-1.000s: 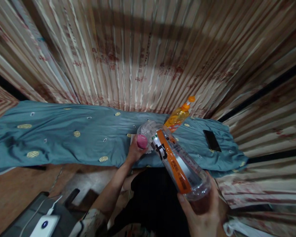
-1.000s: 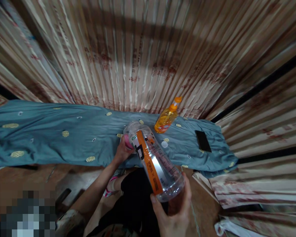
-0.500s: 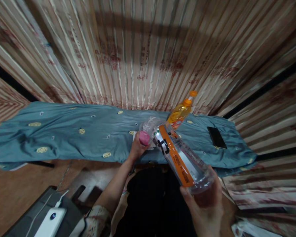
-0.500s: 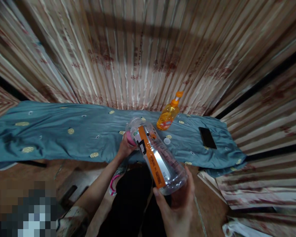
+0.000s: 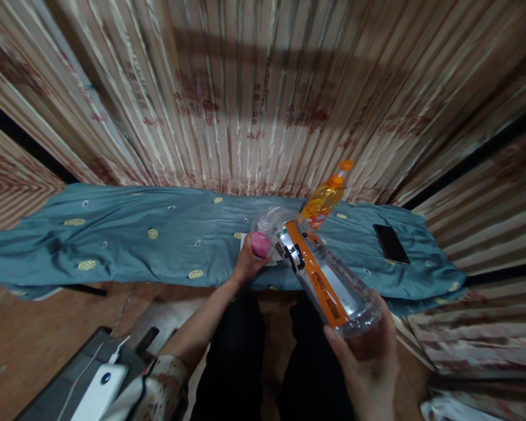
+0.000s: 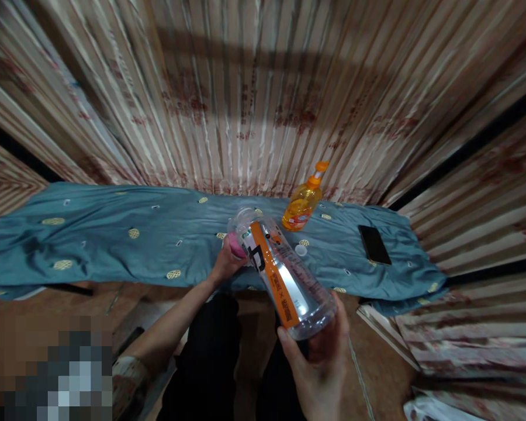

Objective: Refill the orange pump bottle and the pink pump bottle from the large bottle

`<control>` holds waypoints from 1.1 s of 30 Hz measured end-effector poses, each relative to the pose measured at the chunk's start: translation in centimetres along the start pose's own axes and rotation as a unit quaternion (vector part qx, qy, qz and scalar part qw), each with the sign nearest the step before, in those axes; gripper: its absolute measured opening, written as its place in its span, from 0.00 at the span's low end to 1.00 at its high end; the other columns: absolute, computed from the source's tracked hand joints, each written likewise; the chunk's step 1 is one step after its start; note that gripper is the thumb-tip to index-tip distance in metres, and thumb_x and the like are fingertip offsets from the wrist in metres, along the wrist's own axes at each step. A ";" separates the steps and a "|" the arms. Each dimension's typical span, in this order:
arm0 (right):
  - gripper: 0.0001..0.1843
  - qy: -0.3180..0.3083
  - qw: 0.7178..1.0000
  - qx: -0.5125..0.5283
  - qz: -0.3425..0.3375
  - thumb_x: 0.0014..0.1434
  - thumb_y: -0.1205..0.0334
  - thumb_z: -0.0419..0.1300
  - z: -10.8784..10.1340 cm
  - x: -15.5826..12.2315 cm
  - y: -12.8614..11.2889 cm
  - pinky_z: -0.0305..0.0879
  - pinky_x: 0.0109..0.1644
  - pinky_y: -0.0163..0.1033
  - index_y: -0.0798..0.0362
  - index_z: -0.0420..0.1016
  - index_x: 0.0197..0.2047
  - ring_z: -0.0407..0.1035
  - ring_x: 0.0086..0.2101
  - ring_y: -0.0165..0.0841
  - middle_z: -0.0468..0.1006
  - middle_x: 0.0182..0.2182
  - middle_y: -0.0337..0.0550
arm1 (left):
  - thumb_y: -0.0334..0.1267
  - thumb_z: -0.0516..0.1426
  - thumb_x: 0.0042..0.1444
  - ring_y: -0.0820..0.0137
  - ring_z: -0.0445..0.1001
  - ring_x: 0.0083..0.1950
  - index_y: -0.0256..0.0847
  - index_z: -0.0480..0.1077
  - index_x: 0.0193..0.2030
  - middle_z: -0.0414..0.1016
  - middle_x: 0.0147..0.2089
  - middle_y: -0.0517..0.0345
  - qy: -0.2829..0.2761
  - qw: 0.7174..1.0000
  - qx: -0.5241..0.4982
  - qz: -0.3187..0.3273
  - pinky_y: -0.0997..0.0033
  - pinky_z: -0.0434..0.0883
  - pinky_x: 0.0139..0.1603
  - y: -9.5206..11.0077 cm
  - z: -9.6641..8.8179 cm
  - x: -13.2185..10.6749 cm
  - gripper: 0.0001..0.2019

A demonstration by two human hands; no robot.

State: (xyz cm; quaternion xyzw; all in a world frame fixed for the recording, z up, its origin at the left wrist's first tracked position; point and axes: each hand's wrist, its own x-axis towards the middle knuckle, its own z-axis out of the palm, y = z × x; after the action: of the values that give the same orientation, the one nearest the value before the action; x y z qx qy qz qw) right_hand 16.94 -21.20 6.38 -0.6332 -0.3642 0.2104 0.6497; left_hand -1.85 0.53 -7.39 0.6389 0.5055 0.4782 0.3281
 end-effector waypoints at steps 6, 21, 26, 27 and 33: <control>0.57 0.005 0.999 -0.004 0.032 0.43 0.48 0.81 -0.1 -0.1 -0.1 0.78 0.54 0.58 0.47 0.64 0.72 0.74 0.59 0.54 0.73 0.64 0.60 | 0.45 0.68 0.54 0.54 0.79 0.59 0.39 0.61 0.65 0.76 0.60 0.43 -0.051 0.999 -0.008 0.018 0.49 0.75 0.65 0.6 -1.4 -0.1 0.35; 0.56 -0.002 1.000 -0.016 0.019 0.46 0.46 0.79 0.0 0.2 0.2 0.77 0.58 0.59 0.49 0.62 0.73 0.74 0.59 0.54 0.73 0.64 0.60 | 0.39 0.75 0.39 0.56 0.80 0.49 0.43 0.68 0.47 0.77 0.45 0.55 -0.060 0.997 0.039 -0.036 0.51 0.79 0.55 2.8 -3.1 1.2 0.30; 0.59 0.012 0.999 -0.030 0.040 0.42 0.43 0.79 -0.1 0.3 -0.3 0.76 0.59 0.59 0.49 0.63 0.73 0.72 0.60 0.56 0.72 0.65 0.59 | 0.39 0.77 0.37 0.58 0.81 0.47 0.43 0.66 0.48 0.77 0.46 0.57 -0.036 0.993 0.021 -0.108 0.55 0.78 0.52 3.6 -2.2 1.3 0.34; 0.59 0.014 0.998 -0.034 0.048 0.41 0.43 0.79 -0.1 0.3 -0.6 0.76 0.59 0.59 0.50 0.64 0.72 0.72 0.60 0.56 0.73 0.65 0.59 | 0.39 0.77 0.37 0.57 0.81 0.48 0.43 0.66 0.49 0.77 0.47 0.56 -0.034 0.993 0.016 -0.115 0.55 0.78 0.52 3.6 -2.0 1.3 0.35; 0.59 -0.005 0.993 -0.086 0.075 0.47 0.42 0.77 0.1 0.2 -2.7 0.73 0.63 0.56 0.50 0.59 0.76 0.71 0.63 0.55 0.71 0.67 0.57 | 0.40 0.79 0.33 0.53 0.80 0.57 0.42 0.63 0.61 0.75 0.58 0.48 -0.015 0.996 -0.025 -0.090 0.51 0.76 0.60 3.4 -1.3 1.2 0.48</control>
State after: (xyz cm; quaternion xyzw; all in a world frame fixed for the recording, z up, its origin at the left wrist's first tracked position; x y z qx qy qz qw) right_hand 16.45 -21.28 9.05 -0.7113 -0.3361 0.2297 0.5730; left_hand -1.88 0.62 -3.60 0.5899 0.5434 0.4496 0.3933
